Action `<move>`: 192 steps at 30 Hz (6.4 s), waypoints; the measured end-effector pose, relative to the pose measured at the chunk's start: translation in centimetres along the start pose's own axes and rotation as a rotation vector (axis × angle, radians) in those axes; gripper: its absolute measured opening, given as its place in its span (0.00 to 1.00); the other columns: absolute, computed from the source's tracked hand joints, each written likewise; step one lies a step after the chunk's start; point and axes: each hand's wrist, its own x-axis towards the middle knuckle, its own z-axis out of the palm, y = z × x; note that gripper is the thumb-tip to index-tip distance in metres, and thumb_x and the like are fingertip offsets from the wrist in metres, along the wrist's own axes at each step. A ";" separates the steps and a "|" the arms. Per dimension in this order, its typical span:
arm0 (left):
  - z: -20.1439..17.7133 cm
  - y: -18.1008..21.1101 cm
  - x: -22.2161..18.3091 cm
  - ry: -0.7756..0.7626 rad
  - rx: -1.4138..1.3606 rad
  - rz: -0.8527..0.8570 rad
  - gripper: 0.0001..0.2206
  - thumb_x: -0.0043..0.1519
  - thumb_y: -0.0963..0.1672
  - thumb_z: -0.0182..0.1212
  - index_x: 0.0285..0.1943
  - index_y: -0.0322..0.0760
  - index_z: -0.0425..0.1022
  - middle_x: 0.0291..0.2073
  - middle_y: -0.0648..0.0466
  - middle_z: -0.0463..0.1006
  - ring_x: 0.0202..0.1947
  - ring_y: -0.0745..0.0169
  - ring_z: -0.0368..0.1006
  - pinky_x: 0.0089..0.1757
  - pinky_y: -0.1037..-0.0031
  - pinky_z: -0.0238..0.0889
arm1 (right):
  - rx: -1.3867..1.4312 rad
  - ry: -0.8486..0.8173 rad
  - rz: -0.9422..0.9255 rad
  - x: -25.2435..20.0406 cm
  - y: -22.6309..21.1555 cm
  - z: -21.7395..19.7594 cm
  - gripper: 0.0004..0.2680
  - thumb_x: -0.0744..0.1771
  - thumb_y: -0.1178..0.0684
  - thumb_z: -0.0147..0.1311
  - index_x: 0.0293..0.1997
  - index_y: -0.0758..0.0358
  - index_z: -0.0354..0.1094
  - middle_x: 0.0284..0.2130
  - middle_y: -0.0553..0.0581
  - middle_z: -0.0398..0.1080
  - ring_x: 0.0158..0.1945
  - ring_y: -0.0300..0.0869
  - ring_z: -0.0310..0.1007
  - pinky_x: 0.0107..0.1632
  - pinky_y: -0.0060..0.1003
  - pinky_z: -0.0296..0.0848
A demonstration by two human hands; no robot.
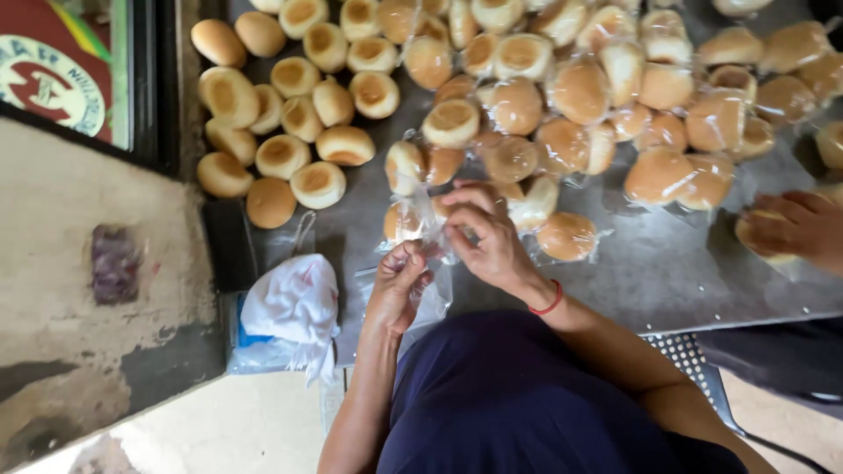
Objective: The person packs bread rolls into plastic bags by hand on a metal surface.
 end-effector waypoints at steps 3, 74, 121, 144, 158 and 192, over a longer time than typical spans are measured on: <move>-1.6 0.5 -2.2 -0.010 0.081 0.106 0.08 0.62 0.43 0.69 0.45 0.38 0.76 0.42 0.54 0.81 0.36 0.72 0.72 0.44 0.77 0.66 | -0.032 -0.023 0.105 -0.3 3.9 3.0 0.05 0.64 0.63 0.62 0.39 0.64 0.69 0.48 0.54 0.71 0.58 0.49 0.70 0.59 0.45 0.69; 5.5 7.4 -2.7 0.054 1.679 0.603 0.06 0.59 0.40 0.70 0.44 0.37 0.84 0.34 0.48 0.82 0.29 0.55 0.77 0.31 0.66 0.68 | 0.057 -0.484 0.172 -0.6 3.4 -3.0 0.08 0.68 0.55 0.64 0.30 0.66 0.73 0.28 0.58 0.75 0.30 0.42 0.75 0.34 0.36 0.69; 2.6 1.0 -1.0 0.092 0.816 0.492 0.05 0.62 0.39 0.66 0.39 0.26 0.84 0.50 0.50 0.77 0.51 0.66 0.73 0.49 0.74 0.68 | -0.153 -0.079 -0.233 -2.0 -2.4 -1.2 0.04 0.65 0.61 0.61 0.40 0.65 0.71 0.47 0.55 0.72 0.48 0.46 0.75 0.52 0.43 0.74; 8.8 1.5 -1.7 0.032 0.417 0.460 0.27 0.66 0.37 0.56 0.76 0.31 0.53 0.74 0.49 0.60 0.58 0.60 0.75 0.52 0.69 0.72 | 0.691 -0.039 0.519 -7.1 1.5 -1.1 0.07 0.68 0.54 0.56 0.41 0.68 0.72 0.33 0.48 0.77 0.37 0.33 0.76 0.43 0.29 0.76; 4.7 -0.7 -1.2 0.073 0.590 0.147 0.07 0.64 0.43 0.64 0.41 0.31 0.82 0.28 0.59 0.82 0.26 0.77 0.69 0.30 0.82 0.63 | -0.032 -0.087 0.293 -3.4 -1.3 -6.1 0.12 0.65 0.52 0.64 0.25 0.65 0.63 0.16 0.51 0.57 0.21 0.33 0.52 0.24 0.35 0.53; 0.0 -3.5 -3.5 0.227 0.294 -0.040 0.05 0.60 0.42 0.67 0.37 0.33 0.78 0.28 0.54 0.81 0.25 0.69 0.74 0.31 0.77 0.69 | -0.080 -0.168 -0.125 -2.2 -4.7 -3.4 0.11 0.58 0.52 0.68 0.36 0.61 0.71 0.51 0.62 0.67 0.57 0.55 0.64 0.57 0.49 0.61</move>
